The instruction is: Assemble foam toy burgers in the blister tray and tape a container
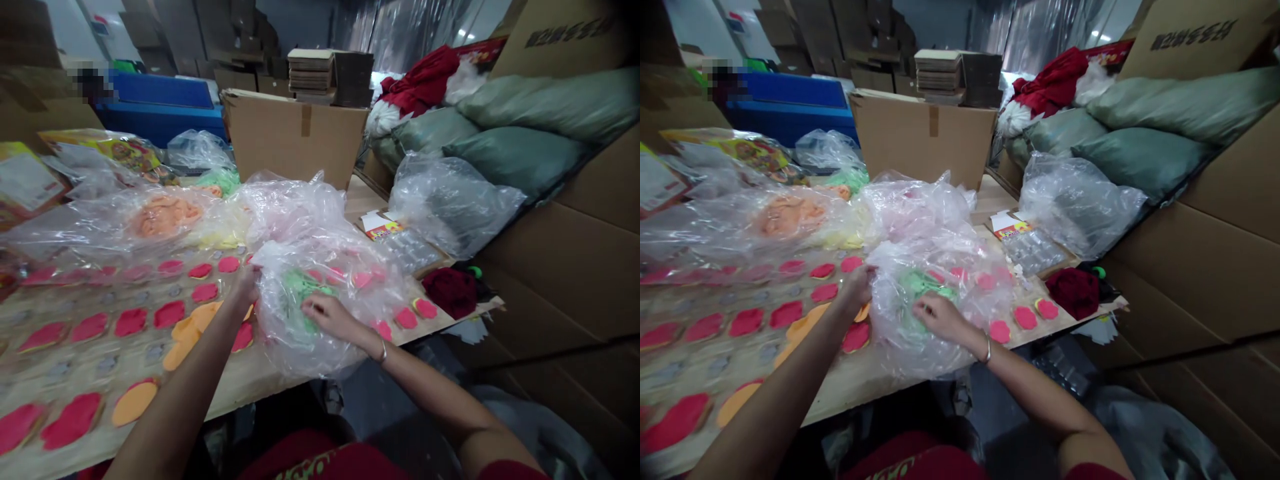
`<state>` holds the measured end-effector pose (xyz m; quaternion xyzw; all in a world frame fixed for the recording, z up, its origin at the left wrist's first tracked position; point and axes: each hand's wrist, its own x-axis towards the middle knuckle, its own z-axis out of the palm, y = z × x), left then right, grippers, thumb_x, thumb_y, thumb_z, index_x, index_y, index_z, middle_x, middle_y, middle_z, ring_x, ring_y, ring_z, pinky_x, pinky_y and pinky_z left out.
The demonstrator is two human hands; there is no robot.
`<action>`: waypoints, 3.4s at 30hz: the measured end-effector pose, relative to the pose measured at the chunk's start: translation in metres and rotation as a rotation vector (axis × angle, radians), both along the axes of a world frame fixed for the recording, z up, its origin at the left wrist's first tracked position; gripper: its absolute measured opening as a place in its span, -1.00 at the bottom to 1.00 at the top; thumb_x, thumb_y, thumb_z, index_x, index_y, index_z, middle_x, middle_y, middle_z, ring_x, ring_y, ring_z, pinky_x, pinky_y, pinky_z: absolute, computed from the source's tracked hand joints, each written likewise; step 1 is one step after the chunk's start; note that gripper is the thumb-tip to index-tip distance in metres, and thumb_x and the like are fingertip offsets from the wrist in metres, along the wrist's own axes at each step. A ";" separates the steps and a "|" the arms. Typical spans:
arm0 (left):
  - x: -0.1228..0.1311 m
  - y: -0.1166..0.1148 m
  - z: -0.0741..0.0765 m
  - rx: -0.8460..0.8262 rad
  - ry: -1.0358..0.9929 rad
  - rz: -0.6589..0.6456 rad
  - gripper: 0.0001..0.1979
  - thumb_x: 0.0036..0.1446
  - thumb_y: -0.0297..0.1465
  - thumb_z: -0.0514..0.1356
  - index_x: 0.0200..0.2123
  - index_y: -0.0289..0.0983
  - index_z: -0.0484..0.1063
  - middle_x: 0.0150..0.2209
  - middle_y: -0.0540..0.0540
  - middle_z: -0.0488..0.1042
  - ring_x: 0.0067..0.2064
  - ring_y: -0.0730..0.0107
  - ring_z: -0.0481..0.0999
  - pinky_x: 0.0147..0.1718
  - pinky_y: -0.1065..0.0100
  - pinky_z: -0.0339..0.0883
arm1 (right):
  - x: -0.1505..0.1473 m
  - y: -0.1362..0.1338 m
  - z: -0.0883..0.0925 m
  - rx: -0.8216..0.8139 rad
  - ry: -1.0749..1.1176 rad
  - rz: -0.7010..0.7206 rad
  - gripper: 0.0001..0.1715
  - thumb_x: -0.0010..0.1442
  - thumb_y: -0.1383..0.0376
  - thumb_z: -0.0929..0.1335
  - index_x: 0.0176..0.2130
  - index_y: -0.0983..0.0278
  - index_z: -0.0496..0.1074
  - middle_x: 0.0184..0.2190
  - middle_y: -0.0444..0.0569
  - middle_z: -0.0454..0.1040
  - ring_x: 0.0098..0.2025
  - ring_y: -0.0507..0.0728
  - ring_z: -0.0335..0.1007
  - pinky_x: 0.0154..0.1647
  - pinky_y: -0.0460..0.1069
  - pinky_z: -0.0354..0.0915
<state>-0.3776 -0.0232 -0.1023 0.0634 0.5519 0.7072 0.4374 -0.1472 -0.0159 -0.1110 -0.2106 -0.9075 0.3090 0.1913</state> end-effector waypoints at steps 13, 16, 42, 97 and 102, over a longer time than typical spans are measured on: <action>0.062 -0.050 0.014 -0.247 1.863 -1.030 -0.66 0.27 -0.33 -0.03 -0.24 -0.35 0.50 -0.27 -0.30 0.56 -0.09 0.06 0.52 0.18 -0.08 -0.04 | -0.030 0.049 -0.015 0.168 -0.412 -0.220 -0.71 0.26 0.34 0.23 -0.19 0.37 0.50 -0.17 0.12 0.52 -0.15 0.14 0.43 -0.14 -0.07 0.24; 0.058 -0.039 0.014 -0.602 1.830 -1.137 -0.63 0.24 -0.32 0.00 -0.33 -0.43 0.53 -0.25 -0.44 0.55 -0.11 -0.08 0.53 -0.01 -0.04 0.23 | -0.036 0.067 -0.023 0.130 -0.457 -0.303 -0.62 0.32 0.21 0.18 -0.16 0.34 0.50 -0.16 0.13 0.52 -0.10 0.16 0.43 -0.12 -0.06 0.23; 0.004 0.027 -0.027 -0.410 1.372 -1.118 -0.59 -0.03 -0.26 0.17 -0.07 -0.17 0.46 -0.15 -0.07 0.55 -0.18 0.19 0.51 -0.20 0.37 0.31 | -0.051 0.114 -0.061 -0.413 -0.255 -0.283 -0.69 0.08 0.28 0.31 -0.17 0.33 0.50 -0.39 -0.14 0.49 -0.47 -0.04 0.32 -0.52 -0.21 0.15; 0.065 -0.049 0.005 0.151 -0.650 -0.201 -0.81 0.14 -0.38 0.19 -0.16 -0.27 0.43 -0.40 0.00 0.56 -0.40 0.40 0.57 -0.48 0.44 0.50 | 0.001 0.026 0.008 -0.349 0.277 -0.059 -0.22 0.04 0.30 0.40 0.23 0.14 0.17 0.27 0.08 0.08 0.27 0.18 0.09 0.18 0.11 0.21; 0.073 -0.051 0.006 0.166 -0.698 -0.249 -0.83 0.23 -0.38 0.08 -0.23 -0.35 0.41 -0.46 -0.02 0.52 -0.48 0.46 0.53 -0.55 0.52 0.40 | -0.004 0.019 -0.005 -0.038 0.330 -0.211 -0.62 0.17 0.25 0.31 -0.01 0.22 0.46 0.10 0.08 0.34 0.17 0.19 0.22 0.23 0.17 0.11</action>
